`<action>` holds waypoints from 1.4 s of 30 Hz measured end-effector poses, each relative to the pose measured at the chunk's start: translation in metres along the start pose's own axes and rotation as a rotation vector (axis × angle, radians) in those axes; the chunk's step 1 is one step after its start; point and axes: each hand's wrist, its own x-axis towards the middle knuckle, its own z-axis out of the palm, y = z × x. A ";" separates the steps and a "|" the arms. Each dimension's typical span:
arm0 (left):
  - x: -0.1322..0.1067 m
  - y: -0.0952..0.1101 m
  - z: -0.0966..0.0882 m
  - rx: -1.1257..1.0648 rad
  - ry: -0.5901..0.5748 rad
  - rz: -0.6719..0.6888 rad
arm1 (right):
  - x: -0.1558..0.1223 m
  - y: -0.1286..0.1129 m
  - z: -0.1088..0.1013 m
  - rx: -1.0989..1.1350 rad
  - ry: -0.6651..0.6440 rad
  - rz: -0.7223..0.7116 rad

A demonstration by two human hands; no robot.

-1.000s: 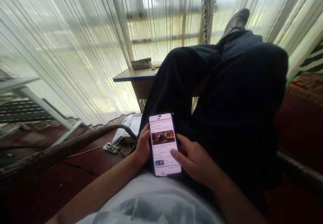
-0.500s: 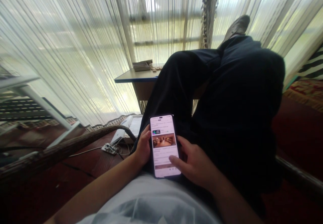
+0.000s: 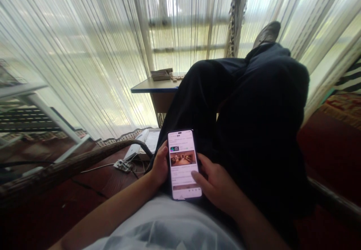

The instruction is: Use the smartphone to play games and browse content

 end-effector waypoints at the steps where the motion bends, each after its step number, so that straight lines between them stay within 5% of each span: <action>1: 0.000 0.000 0.000 0.002 -0.005 0.002 | 0.000 0.000 0.000 0.038 -0.001 0.000; 12: 0.001 0.001 -0.002 0.024 0.025 -0.015 | 0.004 -0.009 0.002 -0.048 0.001 -0.047; 19: 0.001 0.004 0.000 0.014 -0.064 -0.029 | -0.001 -0.007 -0.001 -0.159 -0.005 -0.099; 34: -0.001 -0.002 0.000 -0.009 -0.005 -0.018 | 0.000 -0.005 0.001 -0.172 0.022 -0.116; 37: -0.001 -0.004 0.003 -0.028 -0.050 -0.014 | -0.001 0.000 0.009 -0.020 0.070 -0.099; 42: 0.002 -0.009 0.006 -0.007 -0.103 0.054 | 0.004 0.005 0.024 0.604 0.044 -0.042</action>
